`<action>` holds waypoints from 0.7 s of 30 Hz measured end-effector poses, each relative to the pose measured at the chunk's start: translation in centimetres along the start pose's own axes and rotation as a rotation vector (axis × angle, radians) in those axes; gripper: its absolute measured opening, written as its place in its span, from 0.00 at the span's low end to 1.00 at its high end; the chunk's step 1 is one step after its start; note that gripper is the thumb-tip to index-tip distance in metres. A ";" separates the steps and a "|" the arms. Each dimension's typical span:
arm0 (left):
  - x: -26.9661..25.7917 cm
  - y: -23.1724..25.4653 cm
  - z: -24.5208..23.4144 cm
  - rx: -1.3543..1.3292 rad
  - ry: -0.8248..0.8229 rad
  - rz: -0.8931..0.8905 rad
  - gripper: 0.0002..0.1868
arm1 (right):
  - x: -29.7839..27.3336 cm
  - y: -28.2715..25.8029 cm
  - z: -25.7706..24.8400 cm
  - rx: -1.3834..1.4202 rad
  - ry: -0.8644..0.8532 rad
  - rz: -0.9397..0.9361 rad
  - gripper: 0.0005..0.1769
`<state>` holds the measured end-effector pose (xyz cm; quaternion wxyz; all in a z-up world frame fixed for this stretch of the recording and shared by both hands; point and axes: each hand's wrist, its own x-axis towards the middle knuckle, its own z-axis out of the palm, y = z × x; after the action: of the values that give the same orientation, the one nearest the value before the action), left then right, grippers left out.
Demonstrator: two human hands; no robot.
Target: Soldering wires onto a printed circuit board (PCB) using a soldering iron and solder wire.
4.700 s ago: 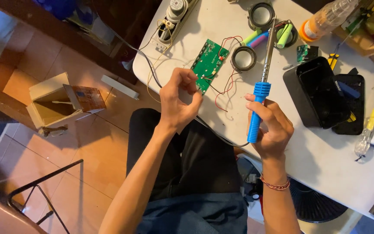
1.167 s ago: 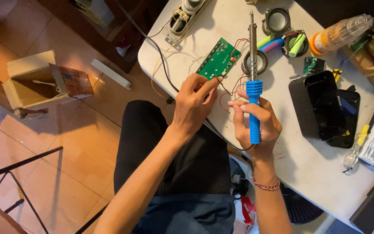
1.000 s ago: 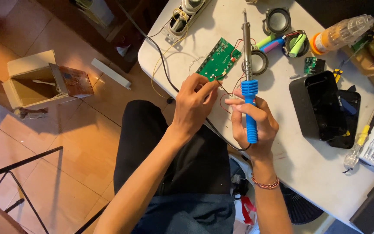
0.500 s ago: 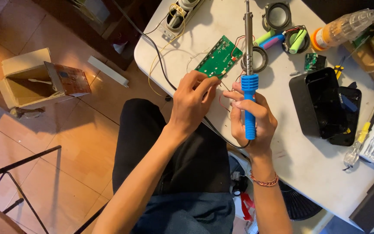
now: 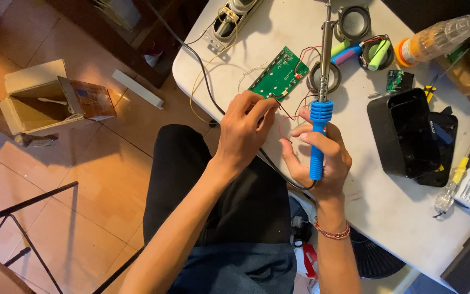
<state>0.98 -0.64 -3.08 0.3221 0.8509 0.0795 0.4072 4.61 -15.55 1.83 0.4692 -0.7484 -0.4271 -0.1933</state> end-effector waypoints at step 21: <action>0.3 0.3 0.0 -0.054 -0.004 -0.083 0.09 | -1.7 1.2 -0.7 0.111 0.185 0.030 0.26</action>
<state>1.15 -0.78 -2.73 0.3615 0.8388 0.1031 0.3938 4.75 -17.16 0.35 0.5501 -0.7065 -0.3807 -0.2308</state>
